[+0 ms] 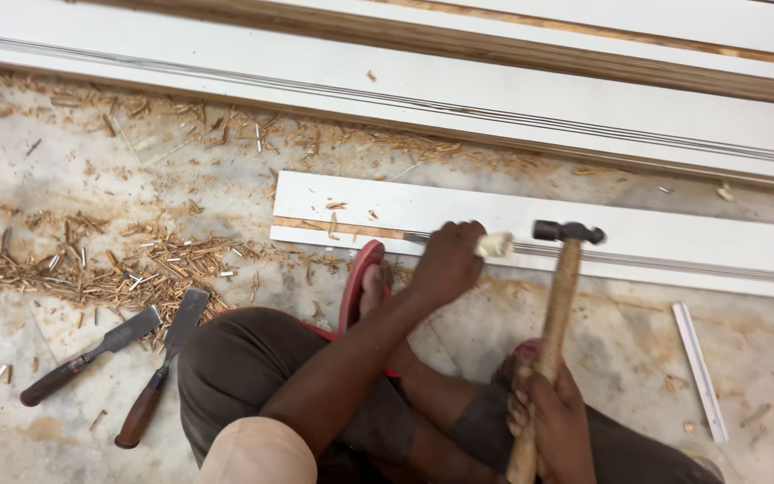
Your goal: The person sits on the floor and uses a hammer and chisel to carve a groove along a long white wooden plank. They repeatedly strike the chisel to remove wood shavings and then use a knife to clear debris from the groove.
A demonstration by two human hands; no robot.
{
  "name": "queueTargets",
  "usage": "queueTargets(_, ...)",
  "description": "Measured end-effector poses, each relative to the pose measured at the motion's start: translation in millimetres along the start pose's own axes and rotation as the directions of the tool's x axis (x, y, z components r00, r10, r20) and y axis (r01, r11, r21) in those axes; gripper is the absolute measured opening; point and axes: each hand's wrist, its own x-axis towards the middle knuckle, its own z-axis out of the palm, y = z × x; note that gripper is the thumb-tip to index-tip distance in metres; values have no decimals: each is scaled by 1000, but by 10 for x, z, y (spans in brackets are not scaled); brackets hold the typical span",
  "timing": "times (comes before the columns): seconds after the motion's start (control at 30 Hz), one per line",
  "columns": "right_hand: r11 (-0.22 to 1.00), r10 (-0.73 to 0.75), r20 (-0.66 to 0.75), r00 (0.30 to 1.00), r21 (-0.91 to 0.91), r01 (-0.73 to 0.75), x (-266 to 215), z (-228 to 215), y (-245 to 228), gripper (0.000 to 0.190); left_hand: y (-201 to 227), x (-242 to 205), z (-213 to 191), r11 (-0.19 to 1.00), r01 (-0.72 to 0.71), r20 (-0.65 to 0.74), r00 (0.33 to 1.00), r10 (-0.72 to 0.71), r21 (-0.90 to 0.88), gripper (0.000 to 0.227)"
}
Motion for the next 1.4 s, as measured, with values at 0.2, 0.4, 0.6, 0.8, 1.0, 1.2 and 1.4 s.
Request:
queueTargets(0.2, 996, 82, -80, 993, -22, -84, 292, -53, 98, 15, 32, 110, -67, 996, 75, -12, 997, -74, 54, 30)
queueTargets(0.4, 993, 99, -83, 992, -53, -103, 422, -134, 194, 18, -26, 162, -82, 996, 87, 14, 996, -87, -5, 32)
queueTargets(0.6, 1000, -3, 18, 1000, -7, 3, 398, -296, 276, 18, -51, 141, -23, 993, 98, -36, 994, -100, -71, 29)
queueTargets(0.8, 991, -110, 74, 991, 80, 104, 296, -568, 107, 21, -96, 172, -51, 980, 126, -35, 990, -133, -151, 24)
queueTargets(1.0, 969, -248, -108, 963, -12, 249, 2, -266, 245, 24, -126, 219, -38, 974, 194, 35, 981, -191, -120, 25)
queueTargets(1.2, 998, -49, -1, 999, -50, 49, -31, 46, 194, 23, -178, 218, -25, 985, 151, 17, 988, -151, -82, 26)
queueTargets(1.4, 974, -219, -185, 958, 14, 225, -152, 27, 151, 16, -146, 122, 42, 994, 106, 77, 992, -104, -23, 29)
